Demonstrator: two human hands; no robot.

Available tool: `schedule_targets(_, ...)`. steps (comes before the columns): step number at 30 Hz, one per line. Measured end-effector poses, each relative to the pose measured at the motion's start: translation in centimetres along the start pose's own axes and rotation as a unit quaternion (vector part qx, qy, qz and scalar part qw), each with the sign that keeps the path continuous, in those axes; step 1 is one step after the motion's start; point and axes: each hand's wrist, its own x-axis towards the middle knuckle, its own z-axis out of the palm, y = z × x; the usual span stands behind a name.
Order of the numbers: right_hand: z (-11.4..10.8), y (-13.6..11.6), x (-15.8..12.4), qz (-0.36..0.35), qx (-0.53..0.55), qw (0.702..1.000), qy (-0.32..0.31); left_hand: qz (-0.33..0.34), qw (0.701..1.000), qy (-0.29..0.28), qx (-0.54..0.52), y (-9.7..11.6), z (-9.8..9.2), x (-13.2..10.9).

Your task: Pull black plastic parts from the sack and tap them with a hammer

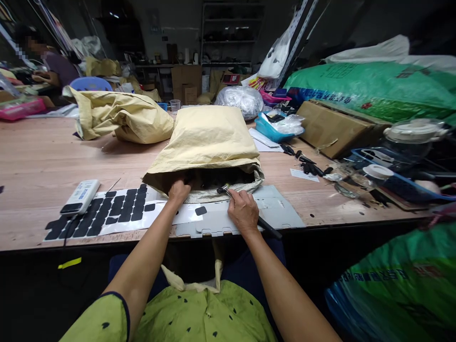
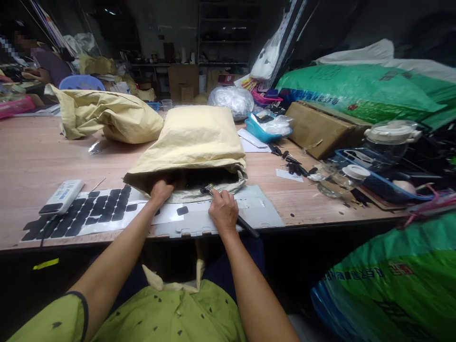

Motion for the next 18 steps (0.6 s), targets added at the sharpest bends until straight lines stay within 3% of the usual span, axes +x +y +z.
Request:
schedule_targets(3,0.0,0.0,0.0,-0.001,0.0,1.0,0.002,0.047,0.998,0.029,-0.021,-0.1,-0.8,-2.5)
schedule_targets(5,0.1,0.0,0.0,0.002,-0.001,1.0,0.003,0.134,0.99,0.006,-0.043,-0.5,-1.0,-4.3)
schedule_targets(7,0.1,0.1,0.0,0.005,-0.003,1.0,0.001,0.174,0.984,-0.02,-0.035,-1.2,-0.8,-5.8)
schedule_targets(10,0.0,0.0,0.0,0.006,-0.007,1.0,-0.004,0.18,0.983,-0.021,-0.014,-2.1,-0.1,-6.9)
schedule_targets(18,-0.1,0.1,0.1,0.017,0.0,1.0,-0.019,0.182,0.983,-0.032,-0.005,-2.2,0.3,-6.6)
